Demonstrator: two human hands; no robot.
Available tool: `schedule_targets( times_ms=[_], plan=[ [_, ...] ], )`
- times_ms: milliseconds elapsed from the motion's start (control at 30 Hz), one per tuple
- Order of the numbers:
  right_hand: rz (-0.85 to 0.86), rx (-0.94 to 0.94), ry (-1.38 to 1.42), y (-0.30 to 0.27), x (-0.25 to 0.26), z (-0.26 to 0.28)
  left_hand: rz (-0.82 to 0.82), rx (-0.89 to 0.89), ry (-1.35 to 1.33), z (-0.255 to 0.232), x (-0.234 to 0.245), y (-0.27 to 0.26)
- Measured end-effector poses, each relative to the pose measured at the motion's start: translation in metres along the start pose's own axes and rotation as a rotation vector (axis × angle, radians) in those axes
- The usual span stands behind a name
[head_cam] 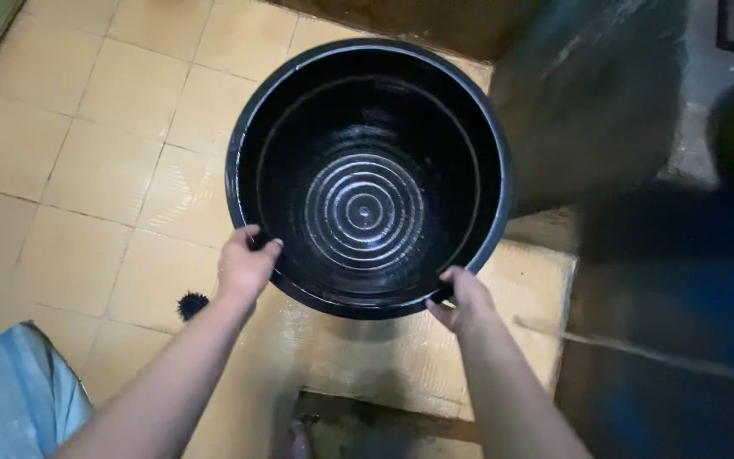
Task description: Scrubbing a large black plastic bucket with a brush and rinsing it under a water pipe.
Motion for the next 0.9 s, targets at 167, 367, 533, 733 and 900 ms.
schedule_targets(
  times_ms=[167, 367, 533, 733, 900],
  plan=[
    [-0.039, 0.12, -0.02, -0.022, 0.002, 0.013, 0.133, -0.014, -0.08, 0.018, -0.032, -0.025],
    [-0.133, 0.606, 0.13, -0.021, 0.043, 0.155, 0.18, -0.007, -0.022, -0.005, -0.053, -0.039],
    [-0.157, 1.099, 0.117, -0.098, 0.068, 0.31, 0.213, -0.1, -0.159, -0.083, -0.105, -0.033],
    [-0.089, 1.316, 0.126, -0.154, 0.103, 0.425, 0.209, -0.466, -0.262, -0.279, -0.164, -0.054],
    [-0.187, 1.416, -0.07, -0.162, 0.142, 0.482, 0.206, -0.51, -0.234, -0.418, -0.202, -0.077]
  ],
)
Point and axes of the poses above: each hand's wrist, its own y-axis towards the middle knuckle, its own x-axis out of the back of the hand, z = x × y, the point moved 10 cm from there along y, towards the middle knuckle, and after that the axes turned 2 degrees about z, right-handed, at the moved point
